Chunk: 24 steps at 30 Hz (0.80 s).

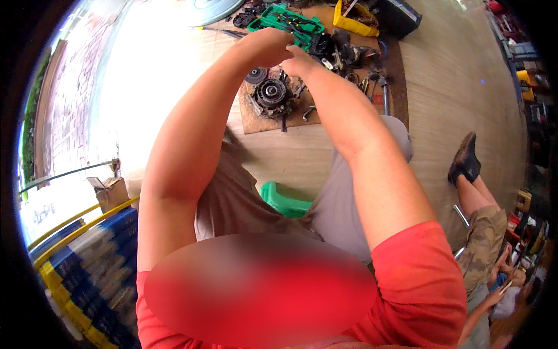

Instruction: The person uses a wrench and their hands to disassemble and inspect a mechanical component on a piece of cardboard on the floor.

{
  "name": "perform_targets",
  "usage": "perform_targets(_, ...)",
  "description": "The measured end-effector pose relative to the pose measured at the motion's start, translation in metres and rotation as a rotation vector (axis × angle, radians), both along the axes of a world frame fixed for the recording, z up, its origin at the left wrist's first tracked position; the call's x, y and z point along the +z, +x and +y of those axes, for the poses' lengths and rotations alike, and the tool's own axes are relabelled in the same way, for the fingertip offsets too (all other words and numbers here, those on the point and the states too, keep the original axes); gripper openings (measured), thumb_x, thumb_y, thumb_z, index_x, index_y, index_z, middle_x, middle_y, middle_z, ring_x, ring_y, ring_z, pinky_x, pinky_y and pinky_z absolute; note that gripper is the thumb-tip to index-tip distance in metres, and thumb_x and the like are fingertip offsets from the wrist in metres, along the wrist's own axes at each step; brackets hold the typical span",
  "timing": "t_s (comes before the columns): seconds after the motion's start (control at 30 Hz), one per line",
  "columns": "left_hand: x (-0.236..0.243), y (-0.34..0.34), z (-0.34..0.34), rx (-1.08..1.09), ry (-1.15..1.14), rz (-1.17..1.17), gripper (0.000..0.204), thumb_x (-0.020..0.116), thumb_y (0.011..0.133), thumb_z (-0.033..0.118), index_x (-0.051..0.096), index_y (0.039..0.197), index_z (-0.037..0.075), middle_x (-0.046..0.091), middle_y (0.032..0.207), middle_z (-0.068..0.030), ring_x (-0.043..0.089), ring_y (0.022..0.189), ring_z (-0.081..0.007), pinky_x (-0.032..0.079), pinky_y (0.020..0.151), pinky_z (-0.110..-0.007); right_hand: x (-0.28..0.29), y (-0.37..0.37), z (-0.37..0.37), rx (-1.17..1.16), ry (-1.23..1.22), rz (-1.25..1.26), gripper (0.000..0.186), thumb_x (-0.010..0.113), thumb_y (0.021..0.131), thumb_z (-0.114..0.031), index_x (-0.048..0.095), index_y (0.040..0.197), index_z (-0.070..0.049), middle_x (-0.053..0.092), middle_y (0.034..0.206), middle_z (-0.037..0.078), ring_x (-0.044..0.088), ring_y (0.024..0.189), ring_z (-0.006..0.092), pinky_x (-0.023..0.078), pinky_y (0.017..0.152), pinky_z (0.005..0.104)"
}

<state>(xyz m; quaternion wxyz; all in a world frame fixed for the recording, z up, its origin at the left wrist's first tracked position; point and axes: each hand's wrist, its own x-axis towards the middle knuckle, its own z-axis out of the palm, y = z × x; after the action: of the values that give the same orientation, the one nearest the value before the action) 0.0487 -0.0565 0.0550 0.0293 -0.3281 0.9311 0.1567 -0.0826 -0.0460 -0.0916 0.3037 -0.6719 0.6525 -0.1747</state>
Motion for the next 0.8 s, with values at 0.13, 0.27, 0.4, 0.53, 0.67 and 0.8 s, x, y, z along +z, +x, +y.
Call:
perform_targets(0.13, -0.002, -0.003, -0.001, -0.013, 0.012, 0.018, 0.039, 0.062, 0.082, 0.025, 0.059, 0.116, 0.006, 0.064, 0.103, -0.0177, 0.061, 0.096, -0.0356, 0.048, 0.083, -0.042, -0.008, -0.013, -0.01, 0.17, -0.052, 0.2, 0.036, 0.05, 0.086, -0.02, 0.053, 0.122, -0.017, 0.059, 0.117, 0.014, 0.056, 0.108, 0.034, 0.046, 0.089, 0.0435)
perform_targets(0.27, -0.009, -0.005, -0.003, 0.005, 0.047, -0.082, 0.043, 0.063, 0.081, 0.024, 0.057, 0.12, 0.006, 0.062, 0.11, -0.018, 0.059, 0.101, -0.0347, 0.048, 0.086, -0.042, 0.003, -0.014, -0.004, 0.203, -0.061, 0.264, 0.033, 0.052, 0.086, -0.02, 0.056, 0.118, -0.016, 0.061, 0.112, 0.013, 0.058, 0.103, 0.0345, 0.049, 0.084, 0.043)
perform_targets(0.4, -0.015, 0.001, -0.006, -0.001, 0.056, -0.057, 0.044, 0.063, 0.08, 0.023, 0.057, 0.12, 0.005, 0.061, 0.113, -0.0187, 0.059, 0.102, -0.0343, 0.047, 0.086, -0.042, 0.029, -0.008, 0.009, 0.204, -0.09, 0.325, 0.036, 0.051, 0.085, -0.037, 0.059, 0.114, -0.017, 0.064, 0.106, 0.012, 0.06, 0.096, 0.035, 0.048, 0.083, 0.0437)
perform_targets(0.53, -0.012, 0.01, -0.004, 0.052, 0.137, -0.119, 0.038, 0.065, 0.077, 0.025, 0.061, 0.112, 0.008, 0.064, 0.103, -0.0171, 0.061, 0.097, -0.034, 0.047, 0.083, -0.043, 0.024, 0.001, 0.011, 0.083, -0.186, 0.029, 0.038, 0.05, 0.085, -0.04, 0.063, 0.108, -0.013, 0.063, 0.109, 0.012, 0.06, 0.097, 0.0292, 0.046, 0.079, 0.0399)
perform_targets(0.67, -0.026, -0.021, -0.008, 0.165, 0.119, -0.175, 0.022, 0.065, 0.073, 0.023, 0.072, 0.088, 0.009, 0.068, 0.09, -0.0143, 0.065, 0.086, -0.0309, 0.051, 0.074, -0.042, -0.019, -0.026, -0.017, 0.151, -0.028, 0.56, 0.051, 0.036, 0.092, -0.046, 0.034, 0.136, -0.02, 0.036, 0.14, 0.006, 0.038, 0.125, 0.0222, 0.031, 0.103, 0.0331)
perform_targets(0.8, -0.002, -0.017, 0.006, 0.077, 0.153, -0.13, 0.025, 0.066, 0.075, 0.026, 0.071, 0.092, 0.008, 0.068, 0.093, -0.0135, 0.065, 0.088, -0.0311, 0.05, 0.073, -0.042, -0.016, -0.031, -0.002, 0.126, 0.093, 0.625, 0.055, 0.033, 0.094, -0.047, 0.027, 0.143, -0.021, 0.029, 0.148, 0.005, 0.033, 0.132, 0.0207, 0.028, 0.108, 0.0317)
